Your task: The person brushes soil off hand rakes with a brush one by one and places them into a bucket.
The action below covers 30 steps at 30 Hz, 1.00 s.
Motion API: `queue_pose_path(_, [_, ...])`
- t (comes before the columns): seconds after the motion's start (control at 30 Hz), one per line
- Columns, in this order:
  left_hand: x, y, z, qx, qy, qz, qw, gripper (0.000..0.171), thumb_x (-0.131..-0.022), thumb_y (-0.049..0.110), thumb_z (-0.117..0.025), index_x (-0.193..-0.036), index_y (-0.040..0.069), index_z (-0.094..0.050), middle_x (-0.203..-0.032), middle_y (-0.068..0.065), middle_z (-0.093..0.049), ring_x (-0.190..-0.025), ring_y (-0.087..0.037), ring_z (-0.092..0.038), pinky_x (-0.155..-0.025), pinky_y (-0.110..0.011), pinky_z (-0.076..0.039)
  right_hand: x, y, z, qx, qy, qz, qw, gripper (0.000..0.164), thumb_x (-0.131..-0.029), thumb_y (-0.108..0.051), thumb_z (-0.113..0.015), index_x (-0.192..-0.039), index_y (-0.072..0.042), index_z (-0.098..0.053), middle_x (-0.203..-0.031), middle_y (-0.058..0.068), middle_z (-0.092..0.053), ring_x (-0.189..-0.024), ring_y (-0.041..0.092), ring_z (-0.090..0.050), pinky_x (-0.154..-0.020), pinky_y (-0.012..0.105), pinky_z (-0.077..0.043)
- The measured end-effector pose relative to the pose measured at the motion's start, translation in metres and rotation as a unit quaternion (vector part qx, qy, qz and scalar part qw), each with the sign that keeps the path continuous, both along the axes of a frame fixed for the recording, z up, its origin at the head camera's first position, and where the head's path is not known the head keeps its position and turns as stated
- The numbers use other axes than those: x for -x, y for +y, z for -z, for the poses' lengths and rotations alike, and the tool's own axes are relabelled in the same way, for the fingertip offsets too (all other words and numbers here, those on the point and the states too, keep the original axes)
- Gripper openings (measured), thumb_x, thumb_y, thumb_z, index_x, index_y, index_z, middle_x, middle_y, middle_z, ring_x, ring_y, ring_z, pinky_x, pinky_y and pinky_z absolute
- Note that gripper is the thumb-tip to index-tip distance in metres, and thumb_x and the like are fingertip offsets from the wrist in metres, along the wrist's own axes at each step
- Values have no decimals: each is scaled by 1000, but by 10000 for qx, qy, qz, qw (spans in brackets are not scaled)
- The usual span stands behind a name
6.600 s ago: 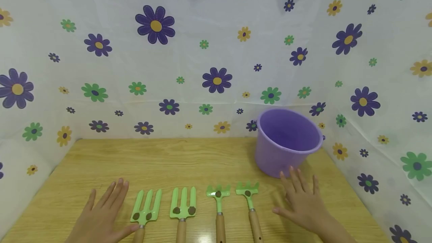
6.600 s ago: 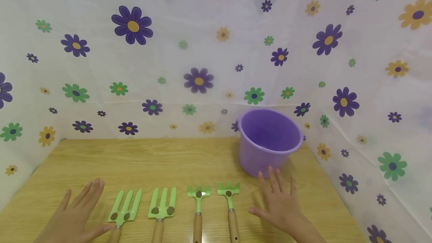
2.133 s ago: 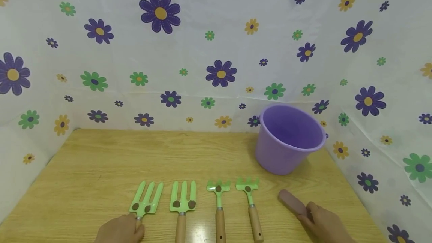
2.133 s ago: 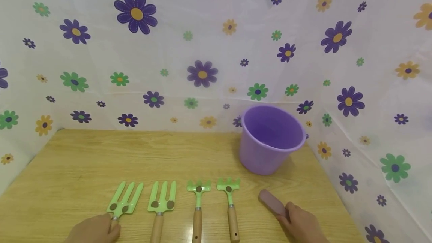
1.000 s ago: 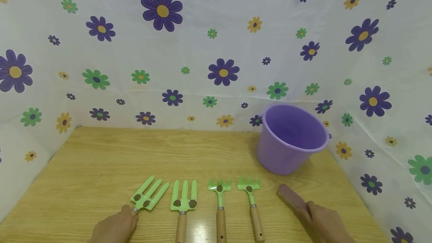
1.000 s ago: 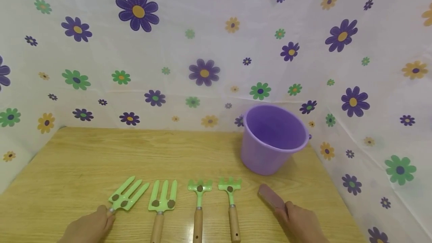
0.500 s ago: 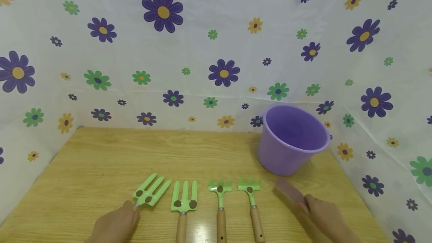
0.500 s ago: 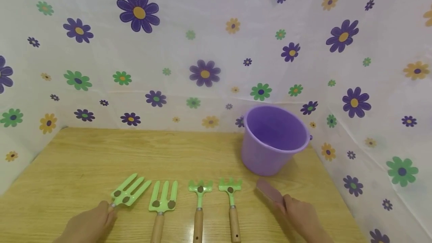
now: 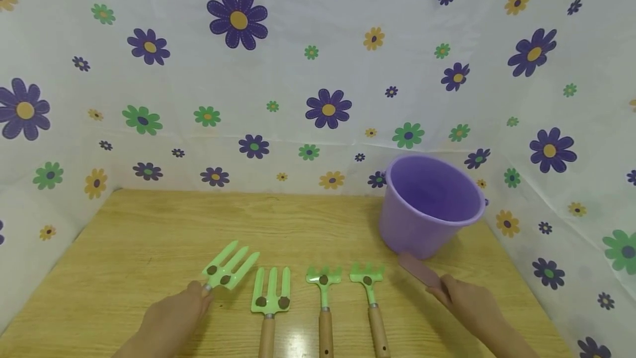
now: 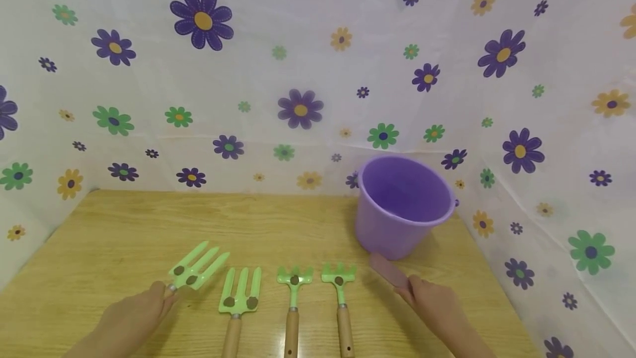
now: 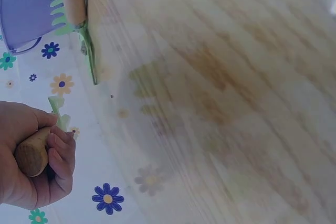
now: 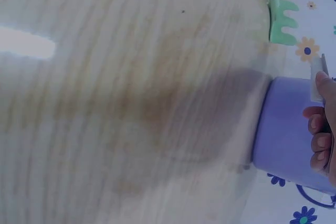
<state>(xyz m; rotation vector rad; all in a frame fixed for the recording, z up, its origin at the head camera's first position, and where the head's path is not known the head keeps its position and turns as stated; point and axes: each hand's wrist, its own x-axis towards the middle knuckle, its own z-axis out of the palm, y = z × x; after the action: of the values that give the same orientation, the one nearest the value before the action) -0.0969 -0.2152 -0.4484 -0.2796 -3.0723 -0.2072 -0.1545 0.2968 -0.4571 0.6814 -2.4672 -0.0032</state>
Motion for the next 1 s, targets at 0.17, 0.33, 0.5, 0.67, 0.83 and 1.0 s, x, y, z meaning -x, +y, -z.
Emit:
queue_pose_path(0.17, [0,3,-5,-54,-199,45,9998,22,-95,19,-58,-84,0,-55,-46,4,-33,-32,-3,-30,-31,-12,-30,4,-10,-15,-104,-200,34,9997,51,-96,-58,-33,-66,-17,-40,-51,-12,-24,-42,3,-21,-34,21,-19])
queue_pose_path(0.33, [0,7,-8,-361,-510,-236,9978,31,-101,25,-47,-78,5,-48,-46,4,-35,-35,-6,-31,-33,-15,-29,10,-20,-20,-255,112,-117,9995,56,-97,-59,-21,-68,-16,-41,-51,-10,-28,-41,4,-24,-33,21,-20])
queue_pose_path(0.5, [0,9,-9,-201,-225,-129,9995,29,-100,25,-50,-77,7,-50,-46,5,-34,-34,-4,-29,-32,-13,-28,15,-32,-27,-193,-177,-122,9996,54,-96,-59,-24,-71,-16,-43,-53,-8,-33,-41,7,-29,-32,23,-25])
queue_pose_path(0.67, [1,7,-13,1339,164,745,9880,24,-84,8,-70,-105,0,-62,-73,-1,-51,-35,-2,-30,-33,-11,-30,21,-47,-32,-244,-44,-373,9990,54,-98,-57,-22,-71,-15,-42,-54,-8,-32,-42,6,-28,-32,21,-24])
queue_pose_path(0.83, [3,11,-15,1736,336,1046,9787,28,-81,7,-73,-108,3,-63,-79,-1,-49,-36,-2,-30,-34,-10,-29,27,-65,-32,-427,490,-468,9968,61,-97,-57,-9,-68,-13,-39,-53,-7,-25,-42,7,-21,-31,21,-18])
queue_pose_path(1.0, [5,20,-16,571,405,559,9960,15,-88,15,-68,-87,1,-60,-67,3,-43,-34,-1,-29,-31,-11,-28,33,-84,-33,-356,393,-534,9972,64,-96,-58,-8,-67,-12,-42,-55,-5,-30,-41,9,-26,-30,23,-23])
